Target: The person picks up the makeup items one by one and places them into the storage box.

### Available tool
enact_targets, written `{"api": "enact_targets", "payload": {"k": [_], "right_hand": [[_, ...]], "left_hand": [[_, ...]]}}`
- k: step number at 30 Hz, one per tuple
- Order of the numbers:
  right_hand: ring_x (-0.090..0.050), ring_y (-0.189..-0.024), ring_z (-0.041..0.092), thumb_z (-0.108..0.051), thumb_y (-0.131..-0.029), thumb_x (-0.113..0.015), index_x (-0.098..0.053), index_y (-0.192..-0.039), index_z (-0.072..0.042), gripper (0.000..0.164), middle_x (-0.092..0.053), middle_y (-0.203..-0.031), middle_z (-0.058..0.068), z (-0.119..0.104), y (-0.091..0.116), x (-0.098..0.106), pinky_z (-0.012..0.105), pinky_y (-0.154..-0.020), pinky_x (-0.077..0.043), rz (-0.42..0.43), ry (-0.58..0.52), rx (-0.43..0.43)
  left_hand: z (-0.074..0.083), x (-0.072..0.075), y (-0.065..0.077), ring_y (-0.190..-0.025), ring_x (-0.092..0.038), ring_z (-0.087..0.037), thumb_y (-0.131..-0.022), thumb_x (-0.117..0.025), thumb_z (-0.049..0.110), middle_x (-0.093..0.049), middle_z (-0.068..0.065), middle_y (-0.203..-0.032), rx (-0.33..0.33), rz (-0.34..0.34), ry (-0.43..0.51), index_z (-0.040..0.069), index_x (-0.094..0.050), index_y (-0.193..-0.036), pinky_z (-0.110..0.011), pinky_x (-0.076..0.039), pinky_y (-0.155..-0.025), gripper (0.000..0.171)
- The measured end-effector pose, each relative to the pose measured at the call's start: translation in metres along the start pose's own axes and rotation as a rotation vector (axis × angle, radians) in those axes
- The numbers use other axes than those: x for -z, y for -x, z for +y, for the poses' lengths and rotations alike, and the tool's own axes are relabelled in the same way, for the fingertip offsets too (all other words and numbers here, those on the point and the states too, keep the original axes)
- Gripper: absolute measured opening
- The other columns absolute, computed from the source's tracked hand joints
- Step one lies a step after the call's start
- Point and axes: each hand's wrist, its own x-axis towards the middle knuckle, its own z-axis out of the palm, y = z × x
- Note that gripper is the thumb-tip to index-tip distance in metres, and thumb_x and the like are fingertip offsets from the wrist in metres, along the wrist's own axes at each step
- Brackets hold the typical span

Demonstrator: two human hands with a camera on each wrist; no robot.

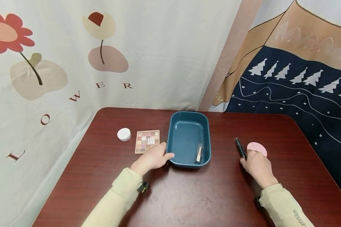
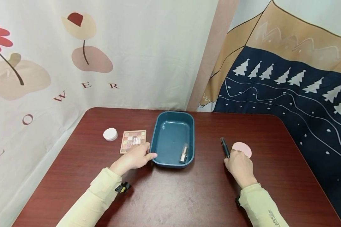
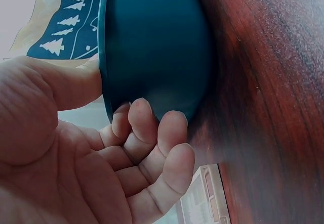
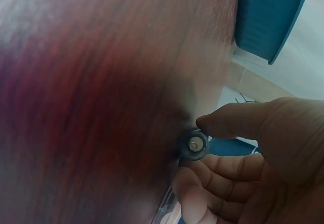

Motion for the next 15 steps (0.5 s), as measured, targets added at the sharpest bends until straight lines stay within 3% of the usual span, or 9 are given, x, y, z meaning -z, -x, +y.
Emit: {"api": "enact_targets", "payload": {"k": [15], "right_hand": [[-0.055, -0.057, 0.034, -0.014, -0.087, -0.069, -0.058, -0.072, -0.004, 0.021, -0.055, -0.063, 0.012, -0.0055, -0.0006, 0.0042, 0.054, -0.054, -0.048, 0.027, -0.007, 0.033]], "left_hand": [[-0.0007, -0.0025, 0.0001, -0.076, -0.057, -0.025, -0.101, -0.068, 0.032, -0.052, -0.008, -0.075, 0.009, 0.0, 0.009, 0.005, -0.054, -0.092, -0.041, -0.049, -0.074, 0.032]]}}
